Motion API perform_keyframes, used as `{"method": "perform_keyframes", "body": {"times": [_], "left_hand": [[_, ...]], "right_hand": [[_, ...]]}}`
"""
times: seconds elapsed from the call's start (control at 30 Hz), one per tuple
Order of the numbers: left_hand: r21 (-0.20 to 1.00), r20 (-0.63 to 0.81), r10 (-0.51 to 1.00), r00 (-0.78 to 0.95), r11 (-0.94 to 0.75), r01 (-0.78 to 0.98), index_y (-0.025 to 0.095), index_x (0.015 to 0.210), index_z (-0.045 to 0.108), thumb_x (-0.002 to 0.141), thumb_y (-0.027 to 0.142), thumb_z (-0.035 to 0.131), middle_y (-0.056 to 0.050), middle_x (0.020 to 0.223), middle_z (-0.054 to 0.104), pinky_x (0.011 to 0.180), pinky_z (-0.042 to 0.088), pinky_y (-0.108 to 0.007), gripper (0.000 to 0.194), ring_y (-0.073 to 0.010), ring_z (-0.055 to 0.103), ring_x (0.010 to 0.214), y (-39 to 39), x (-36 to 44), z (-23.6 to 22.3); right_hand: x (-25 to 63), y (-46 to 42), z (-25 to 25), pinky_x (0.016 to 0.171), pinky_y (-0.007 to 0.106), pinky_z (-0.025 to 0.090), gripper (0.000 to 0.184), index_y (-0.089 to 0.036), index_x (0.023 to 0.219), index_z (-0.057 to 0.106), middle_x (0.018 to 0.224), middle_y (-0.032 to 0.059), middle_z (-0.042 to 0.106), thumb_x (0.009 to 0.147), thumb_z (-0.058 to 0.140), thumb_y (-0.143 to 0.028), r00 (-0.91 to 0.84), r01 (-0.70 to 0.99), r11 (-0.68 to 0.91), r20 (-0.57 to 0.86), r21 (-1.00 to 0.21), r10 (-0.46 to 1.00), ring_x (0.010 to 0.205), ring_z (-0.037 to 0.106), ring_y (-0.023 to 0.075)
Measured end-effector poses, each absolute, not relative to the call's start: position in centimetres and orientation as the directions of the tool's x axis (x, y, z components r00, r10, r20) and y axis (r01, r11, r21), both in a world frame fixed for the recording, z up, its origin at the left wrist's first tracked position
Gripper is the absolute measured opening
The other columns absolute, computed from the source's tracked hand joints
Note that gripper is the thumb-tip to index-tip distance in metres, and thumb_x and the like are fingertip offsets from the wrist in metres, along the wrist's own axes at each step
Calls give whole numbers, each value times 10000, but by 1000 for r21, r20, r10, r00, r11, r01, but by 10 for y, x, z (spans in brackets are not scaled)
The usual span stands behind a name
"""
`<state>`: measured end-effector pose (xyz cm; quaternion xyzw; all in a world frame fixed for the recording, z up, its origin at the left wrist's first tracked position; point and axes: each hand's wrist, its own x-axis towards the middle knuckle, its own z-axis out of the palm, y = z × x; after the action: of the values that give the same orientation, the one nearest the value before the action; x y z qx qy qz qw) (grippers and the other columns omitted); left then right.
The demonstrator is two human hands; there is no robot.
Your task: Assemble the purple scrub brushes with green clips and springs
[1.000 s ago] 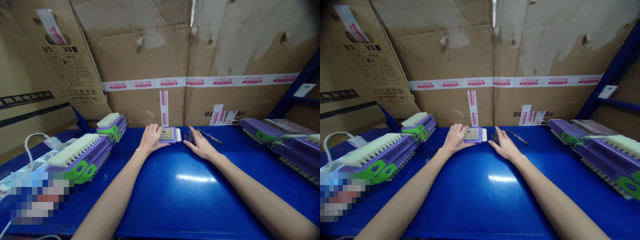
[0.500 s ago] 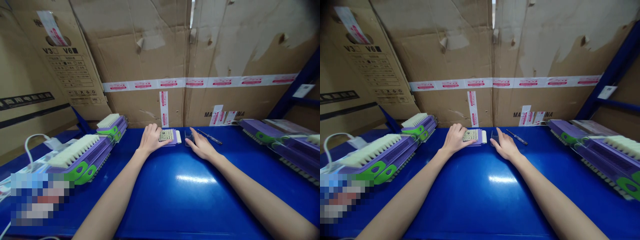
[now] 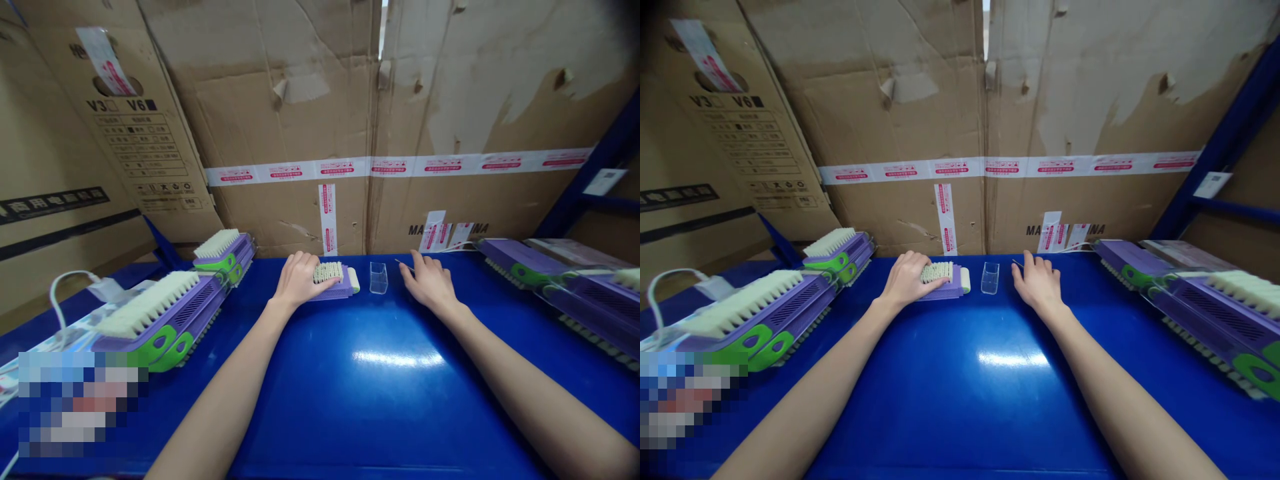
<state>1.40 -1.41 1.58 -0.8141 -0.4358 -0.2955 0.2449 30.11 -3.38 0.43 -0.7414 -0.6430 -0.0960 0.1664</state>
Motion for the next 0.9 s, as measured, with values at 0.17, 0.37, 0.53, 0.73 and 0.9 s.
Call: {"method": "perform_keyframes", "body": {"times": [0.17, 0.37, 0.53, 0.73, 0.9], "left_hand": [[-157, 702, 542, 462, -515, 843, 146, 841, 618, 782, 675, 470, -91, 790, 572, 707, 407, -359, 553, -229, 491, 782, -15, 14, 16], [-151, 673, 570, 471, -518, 842, 113, 1025, 630, 770, 691, 465, -109, 862, 561, 732, 418, -382, 654, -246, 482, 823, -14, 14, 15], [-158, 608, 638, 473, -486, 859, 147, 808, 647, 762, 706, 457, -101, 811, 531, 712, 414, -388, 593, -247, 474, 805, -16, 16, 19], [-117, 566, 683, 461, -488, 865, 167, 779, 583, 756, 700, 473, -88, 794, 580, 696, 418, -379, 545, -237, 525, 775, -19, 17, 23], [-96, 574, 685, 448, -487, 868, 176, 752, 575, 766, 683, 479, -74, 722, 618, 652, 436, -360, 516, -216, 571, 689, -19, 18, 20]], "right_hand": [[310, -37, 7, 793, 459, 409, 499, -101, 1282, 445, 1121, 219, 573, 899, 328, -399, 219, 976, -208, 305, -70, 927, 1054, 497, 351], [313, -37, 5, 784, 441, 422, 448, -111, 1220, 490, 1100, 192, 580, 872, 377, -368, 217, 976, -213, 233, -40, 948, 1023, 531, 345], [309, -37, 4, 768, 412, 431, 412, -114, 1219, 504, 1079, 198, 589, 847, 380, -240, 178, 984, -176, 243, -29, 954, 1005, 546, 320], [307, -39, 5, 731, 386, 448, 461, -127, 1281, 474, 1058, 184, 603, 836, 367, -180, 155, 988, -151, 264, -35, 952, 948, 590, 299], [305, -40, 7, 663, 349, 455, 463, -164, 1303, 454, 1076, 175, 572, 845, 391, -181, 185, 982, -171, 278, -76, 943, 844, 631, 268]]}}
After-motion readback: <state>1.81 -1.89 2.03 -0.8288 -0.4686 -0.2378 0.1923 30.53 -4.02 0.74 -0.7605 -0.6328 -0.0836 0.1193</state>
